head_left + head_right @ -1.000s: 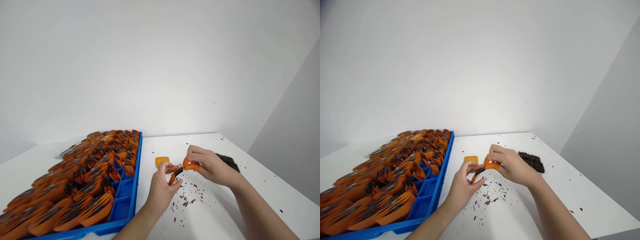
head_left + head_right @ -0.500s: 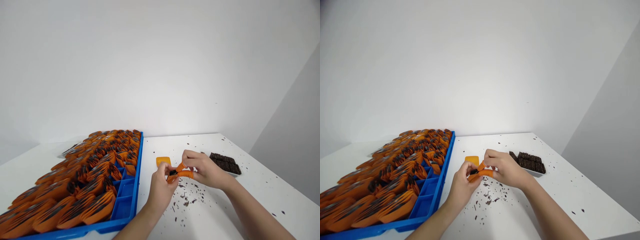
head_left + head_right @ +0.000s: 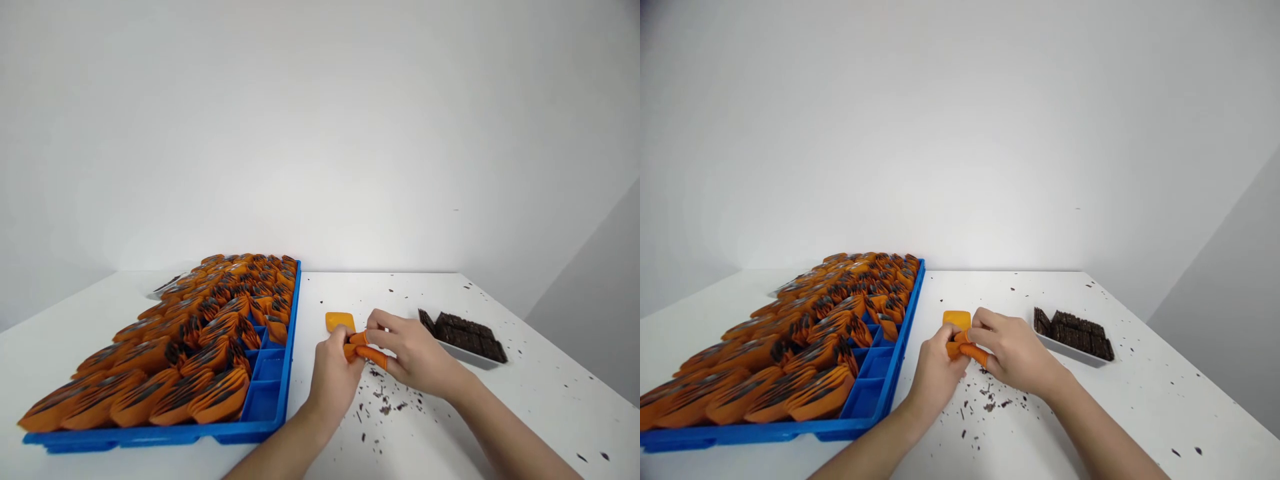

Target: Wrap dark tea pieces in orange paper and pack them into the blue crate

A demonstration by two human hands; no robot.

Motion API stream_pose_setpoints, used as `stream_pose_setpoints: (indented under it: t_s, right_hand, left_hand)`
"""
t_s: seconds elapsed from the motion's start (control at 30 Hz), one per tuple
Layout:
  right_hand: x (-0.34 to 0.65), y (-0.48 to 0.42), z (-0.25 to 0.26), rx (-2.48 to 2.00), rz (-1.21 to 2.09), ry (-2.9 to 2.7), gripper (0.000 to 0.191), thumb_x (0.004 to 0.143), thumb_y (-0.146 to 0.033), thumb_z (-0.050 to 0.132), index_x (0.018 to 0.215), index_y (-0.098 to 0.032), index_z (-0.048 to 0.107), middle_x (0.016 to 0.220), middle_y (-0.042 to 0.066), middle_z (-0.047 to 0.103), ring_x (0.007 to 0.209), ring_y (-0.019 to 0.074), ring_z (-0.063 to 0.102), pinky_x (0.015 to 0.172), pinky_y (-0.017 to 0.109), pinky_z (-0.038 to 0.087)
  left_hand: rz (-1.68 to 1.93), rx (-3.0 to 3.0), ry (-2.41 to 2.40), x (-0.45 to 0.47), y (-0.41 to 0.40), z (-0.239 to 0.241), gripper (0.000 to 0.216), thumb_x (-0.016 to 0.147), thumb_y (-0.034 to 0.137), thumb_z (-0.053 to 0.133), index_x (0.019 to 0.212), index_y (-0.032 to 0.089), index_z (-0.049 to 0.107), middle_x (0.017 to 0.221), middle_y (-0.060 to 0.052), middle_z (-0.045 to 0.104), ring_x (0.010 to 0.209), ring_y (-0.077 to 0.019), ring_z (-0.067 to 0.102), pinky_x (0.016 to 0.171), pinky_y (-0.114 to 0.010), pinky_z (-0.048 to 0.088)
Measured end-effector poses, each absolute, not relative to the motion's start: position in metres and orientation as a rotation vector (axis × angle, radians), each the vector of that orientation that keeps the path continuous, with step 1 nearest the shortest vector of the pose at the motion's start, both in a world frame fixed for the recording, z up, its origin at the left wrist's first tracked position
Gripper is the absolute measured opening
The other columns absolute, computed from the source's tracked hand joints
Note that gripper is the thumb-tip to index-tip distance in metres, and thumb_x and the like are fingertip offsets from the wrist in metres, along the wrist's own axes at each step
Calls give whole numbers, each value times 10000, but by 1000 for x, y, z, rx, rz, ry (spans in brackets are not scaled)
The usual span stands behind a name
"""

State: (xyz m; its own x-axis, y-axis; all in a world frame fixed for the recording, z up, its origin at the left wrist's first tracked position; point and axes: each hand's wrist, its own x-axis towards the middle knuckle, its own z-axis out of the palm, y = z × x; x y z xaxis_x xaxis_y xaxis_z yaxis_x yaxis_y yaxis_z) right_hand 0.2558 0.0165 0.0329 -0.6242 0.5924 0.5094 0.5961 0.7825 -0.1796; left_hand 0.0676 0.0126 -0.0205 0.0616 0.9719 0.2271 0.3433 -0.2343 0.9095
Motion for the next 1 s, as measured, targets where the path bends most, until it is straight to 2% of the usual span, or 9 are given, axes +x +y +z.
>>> stream_pose_setpoints:
  t_s: [0.23,0.4,0.5,0.6,0.7,0.77,0.9,1.0]
  right_hand:
    - [255,21,24,-924,0,-2322,173,1083,-348,589,996,-236,689,992,41,601,650,121,487,556,269,384]
    - [259,29,26,-930,241,-2216,144,1055,-294,593,1158,-263,689,1057,69,639,870,191,631,628,286,502]
    - [259,32,28,-984,372,-2231,120,1029,-221,590,1040,-267,700,1020,46,675,888,191,647,681,300,518]
    - [260,31,33,-1041,414,-2257,172,980,-133,566,947,-259,678,985,34,702,908,200,648,744,326,522]
    - [263,29,44,-1024,378,-2273,175,969,-135,548,921,-260,661,956,36,720,936,223,644,756,353,510]
    - [264,27,56,-1007,369,-2264,168,966,-143,542,903,-260,646,922,36,724,900,224,648,729,354,506]
    - [251,21,91,-971,295,-2324,195,956,-107,504,905,-256,621,911,33,729,835,199,661,702,328,519]
    - [228,18,119,-958,18,-2371,226,916,-55,482,930,-248,599,913,27,723,772,178,633,642,298,458]
  left_hand:
    - [1196,1715,1353,68,11,-14,202,839,23,634,877,219,658,808,-15,760,711,-210,708,653,-287,472]
    - [1209,1705,1354,70,10,-18,90,880,132,692,868,214,657,786,-31,753,681,-229,717,613,-300,471]
    - [1211,1678,1349,72,10,-22,107,867,150,720,851,219,640,758,-27,739,670,-242,722,585,-301,470]
    - [1235,1653,1313,73,10,-24,137,859,129,737,914,228,661,857,-38,778,797,-265,768,694,-334,544]
    - [1290,1619,1292,73,12,-25,312,828,138,807,1087,236,662,1083,-80,798,1015,-298,781,884,-389,579]
    - [1316,1595,1293,72,12,-24,426,802,162,851,1158,233,627,1185,-116,777,1091,-320,768,929,-412,573]
    - [1343,1578,1295,72,11,-24,510,798,174,854,1204,224,549,1153,-124,771,1104,-321,755,955,-422,550]
    - [1359,1567,1305,73,10,-24,505,815,176,828,1197,218,502,1083,-108,773,1071,-307,752,954,-421,537]
